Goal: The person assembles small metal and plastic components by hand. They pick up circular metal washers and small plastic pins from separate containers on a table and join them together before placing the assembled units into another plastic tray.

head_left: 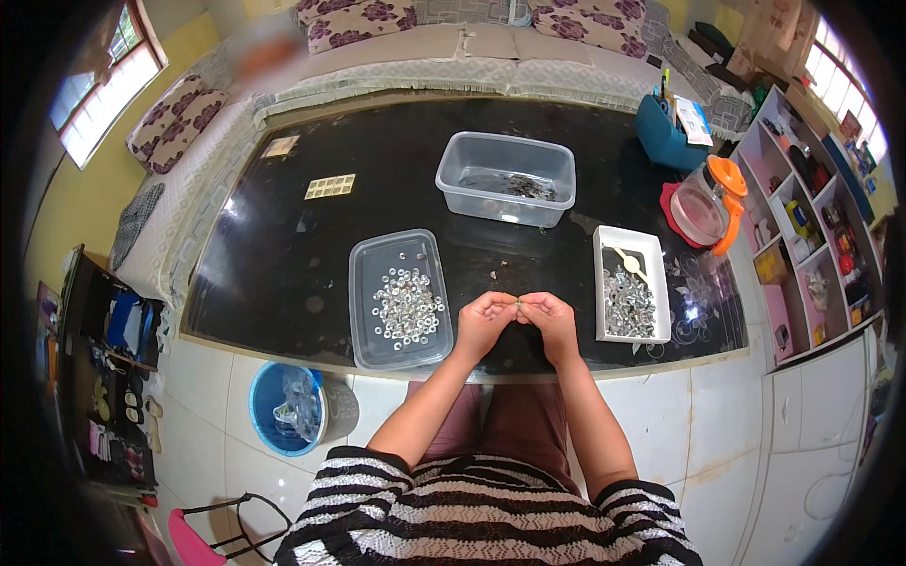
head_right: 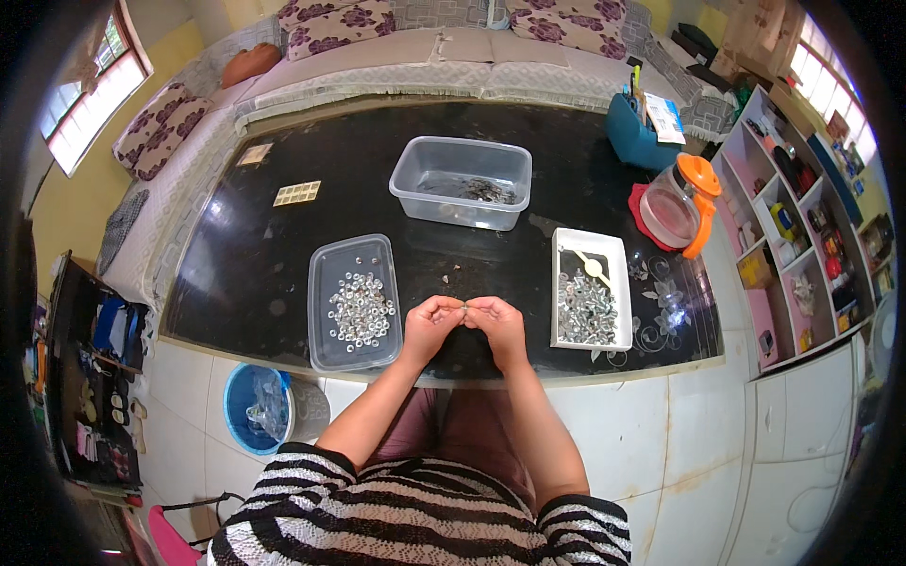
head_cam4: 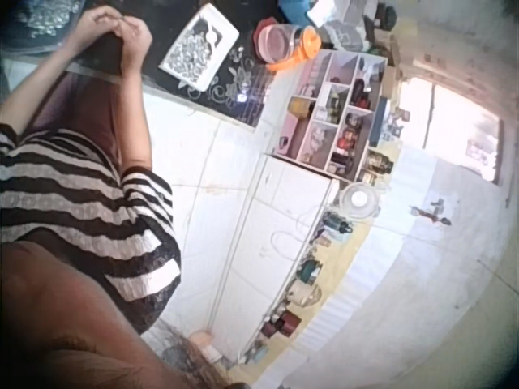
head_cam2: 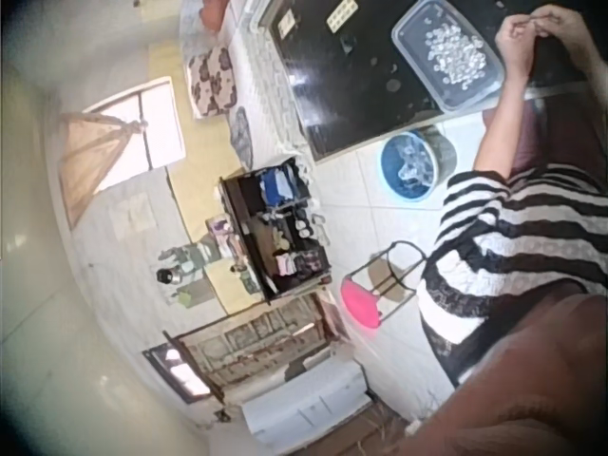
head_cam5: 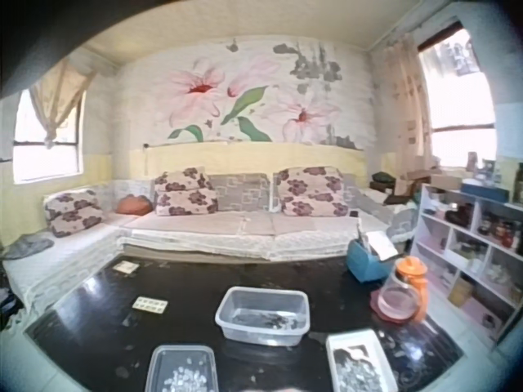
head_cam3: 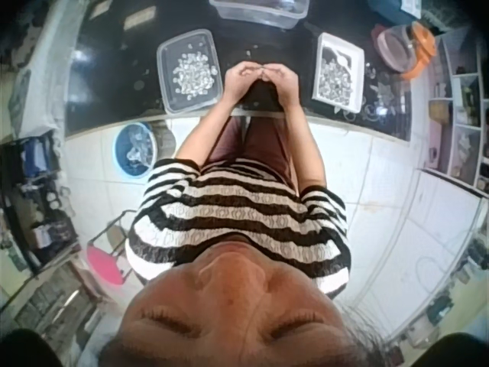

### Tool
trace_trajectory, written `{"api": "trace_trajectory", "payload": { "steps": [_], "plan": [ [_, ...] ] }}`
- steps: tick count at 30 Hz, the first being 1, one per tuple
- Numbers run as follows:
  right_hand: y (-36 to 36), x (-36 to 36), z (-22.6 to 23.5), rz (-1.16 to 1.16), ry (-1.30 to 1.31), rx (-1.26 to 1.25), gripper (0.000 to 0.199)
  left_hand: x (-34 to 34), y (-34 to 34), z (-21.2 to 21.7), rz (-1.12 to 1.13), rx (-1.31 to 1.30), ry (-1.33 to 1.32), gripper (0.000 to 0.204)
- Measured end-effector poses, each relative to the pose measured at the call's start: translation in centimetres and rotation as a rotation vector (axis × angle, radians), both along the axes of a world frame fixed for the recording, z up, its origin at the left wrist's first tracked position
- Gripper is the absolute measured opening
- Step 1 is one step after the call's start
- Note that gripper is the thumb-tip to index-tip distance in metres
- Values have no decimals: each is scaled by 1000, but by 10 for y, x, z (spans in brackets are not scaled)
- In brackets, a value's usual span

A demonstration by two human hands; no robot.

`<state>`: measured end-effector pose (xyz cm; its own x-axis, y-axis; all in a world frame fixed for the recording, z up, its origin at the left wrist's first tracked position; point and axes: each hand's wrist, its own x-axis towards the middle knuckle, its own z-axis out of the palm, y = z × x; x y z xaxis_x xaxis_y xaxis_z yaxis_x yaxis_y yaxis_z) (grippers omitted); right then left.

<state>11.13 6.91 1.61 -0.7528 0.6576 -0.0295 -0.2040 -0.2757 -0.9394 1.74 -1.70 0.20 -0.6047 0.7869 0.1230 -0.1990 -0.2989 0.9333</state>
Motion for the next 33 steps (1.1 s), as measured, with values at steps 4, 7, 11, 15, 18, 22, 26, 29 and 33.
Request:
{"api": "trace_trajectory", "payload": {
  "steps": [4, 7, 11, 15, 18, 22, 26, 29, 33],
  "plan": [
    [6, 1, -4, 49, -27, -69, 11, 0, 0, 4, 40, -69, 65, 10],
    [7, 3, 0, 76, -7, -156, 11, 1, -2, 17, 60, -156, 213, 9],
    [6, 0, 1, 112, 36, -224, 10, -6, -6, 28, 78, -188, 359, 9],
    [1, -4, 0, 148, 54, -252, 10, -11, -15, 33, 91, -237, 488, 8],
    [0, -5, -1, 161, 54, -245, 9, -13, -20, 36, 91, -254, 472, 8],
    [1, -5, 0, 156, 64, -257, 9, -32, -32, 34, 86, -285, 515, 10],
    [4, -3, -2, 161, 71, -259, 8, -71, -64, 44, 184, -465, 698, 16],
    [4, -6, -4, 188, 65, -244, 7, -87, -80, 50, 212, -601, 843, 24],
    [3, -6, -2, 182, 56, -236, 7, -95, -84, 45, 178, -607, 928, 23]
  ]
}}
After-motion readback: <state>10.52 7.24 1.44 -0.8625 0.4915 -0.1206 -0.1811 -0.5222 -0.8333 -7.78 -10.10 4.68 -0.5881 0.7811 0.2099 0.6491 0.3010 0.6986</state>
